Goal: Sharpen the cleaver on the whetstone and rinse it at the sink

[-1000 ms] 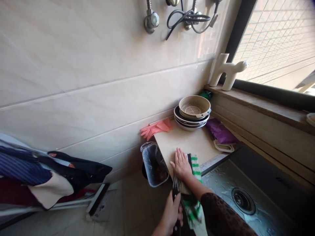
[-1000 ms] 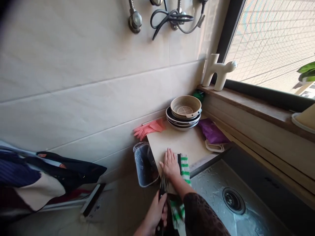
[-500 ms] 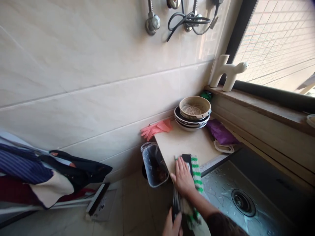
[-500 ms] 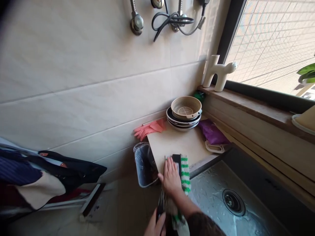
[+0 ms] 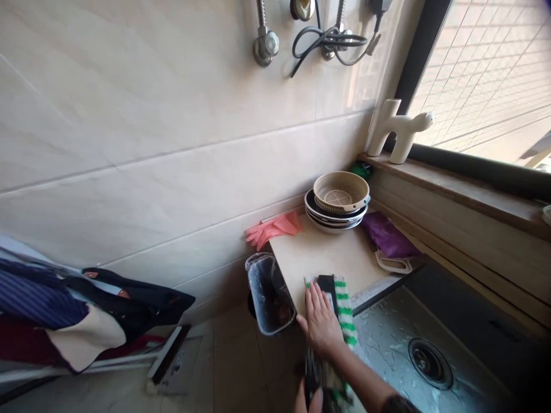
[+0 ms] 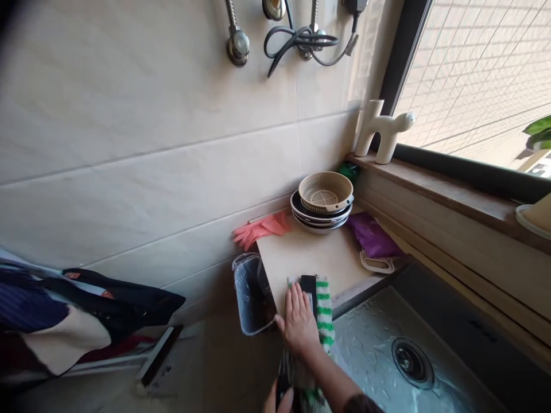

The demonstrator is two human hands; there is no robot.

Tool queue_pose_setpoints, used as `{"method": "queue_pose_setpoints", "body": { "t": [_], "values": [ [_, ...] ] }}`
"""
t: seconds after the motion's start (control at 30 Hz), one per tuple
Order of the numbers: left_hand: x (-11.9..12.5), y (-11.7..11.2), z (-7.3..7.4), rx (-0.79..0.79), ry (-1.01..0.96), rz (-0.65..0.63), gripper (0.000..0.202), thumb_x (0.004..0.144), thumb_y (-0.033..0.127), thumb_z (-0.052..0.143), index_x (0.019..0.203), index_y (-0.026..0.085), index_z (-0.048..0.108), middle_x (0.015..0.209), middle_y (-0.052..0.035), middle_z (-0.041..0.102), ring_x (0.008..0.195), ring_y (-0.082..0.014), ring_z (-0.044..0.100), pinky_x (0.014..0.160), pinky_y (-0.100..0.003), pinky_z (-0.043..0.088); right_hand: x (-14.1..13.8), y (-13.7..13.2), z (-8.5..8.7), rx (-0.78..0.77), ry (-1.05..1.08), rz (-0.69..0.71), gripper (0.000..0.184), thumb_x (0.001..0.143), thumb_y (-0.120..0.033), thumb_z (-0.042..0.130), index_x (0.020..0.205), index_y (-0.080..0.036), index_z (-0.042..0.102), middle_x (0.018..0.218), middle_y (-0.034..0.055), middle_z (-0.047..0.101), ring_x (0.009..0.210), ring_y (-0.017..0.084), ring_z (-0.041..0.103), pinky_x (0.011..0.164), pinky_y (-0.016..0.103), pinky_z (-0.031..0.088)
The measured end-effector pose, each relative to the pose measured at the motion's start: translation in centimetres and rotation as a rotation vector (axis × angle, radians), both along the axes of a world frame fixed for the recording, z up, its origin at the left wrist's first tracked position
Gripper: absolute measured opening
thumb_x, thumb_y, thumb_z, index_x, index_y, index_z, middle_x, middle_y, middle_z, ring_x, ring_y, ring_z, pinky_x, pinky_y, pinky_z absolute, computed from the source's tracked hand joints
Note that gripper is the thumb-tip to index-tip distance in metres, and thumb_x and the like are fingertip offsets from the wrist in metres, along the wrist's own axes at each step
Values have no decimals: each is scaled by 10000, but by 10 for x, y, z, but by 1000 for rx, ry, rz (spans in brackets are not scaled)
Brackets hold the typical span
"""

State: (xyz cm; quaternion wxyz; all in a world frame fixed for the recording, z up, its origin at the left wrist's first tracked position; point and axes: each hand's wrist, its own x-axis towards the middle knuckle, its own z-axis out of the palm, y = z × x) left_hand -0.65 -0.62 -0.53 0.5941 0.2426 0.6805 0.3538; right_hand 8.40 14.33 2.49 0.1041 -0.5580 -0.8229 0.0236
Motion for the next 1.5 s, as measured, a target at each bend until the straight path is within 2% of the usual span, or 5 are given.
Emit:
{"method": "queue_pose_setpoints", "body": {
  "t": [0.13,0.3,0.5,0.7,1.5],
  "values": [
    [9,19,12,-48,-95,-87,762,744,735,591,1277,200,486,482,111,390,327,-112,377,355,-225,344,0,17,11,-86,-12,-46,694,1001,-490,317,1473,17,358,1588,226,223,1484,318,206,1184,480,231],
    [-3,3,11,-100,-45,-68,680,635,656,758,1164,281,554,532,65,486,409,-144,502,400,-230,383,-6,-11,0,20,12,-21,719,987,-536,334,1498,-30,341,1602,196,193,1496,321,156,1192,496,215],
    [-2,19,25,-42,-171,-117,851,618,844,579,1193,230,457,505,111,401,352,-89,308,342,-214,317,-8,20,14,-121,-4,-53,696,1001,-485,329,1484,17,336,1591,216,212,1487,312,195,1197,468,208],
    [-10,-6,12,-8,-54,-70,631,524,643,828,923,259,524,557,71,447,461,-105,457,457,-215,400,-6,-13,0,33,-5,5,716,988,-536,357,1486,-22,360,1592,201,218,1489,322,183,1189,479,229],
    [-9,-7,24,-41,-88,-163,677,717,690,656,1182,224,501,520,83,454,425,-117,453,439,-219,398,-5,-11,6,-23,8,-45,729,990,-531,338,1491,-2,335,1593,221,210,1497,319,148,1190,501,214]
  ]
}}
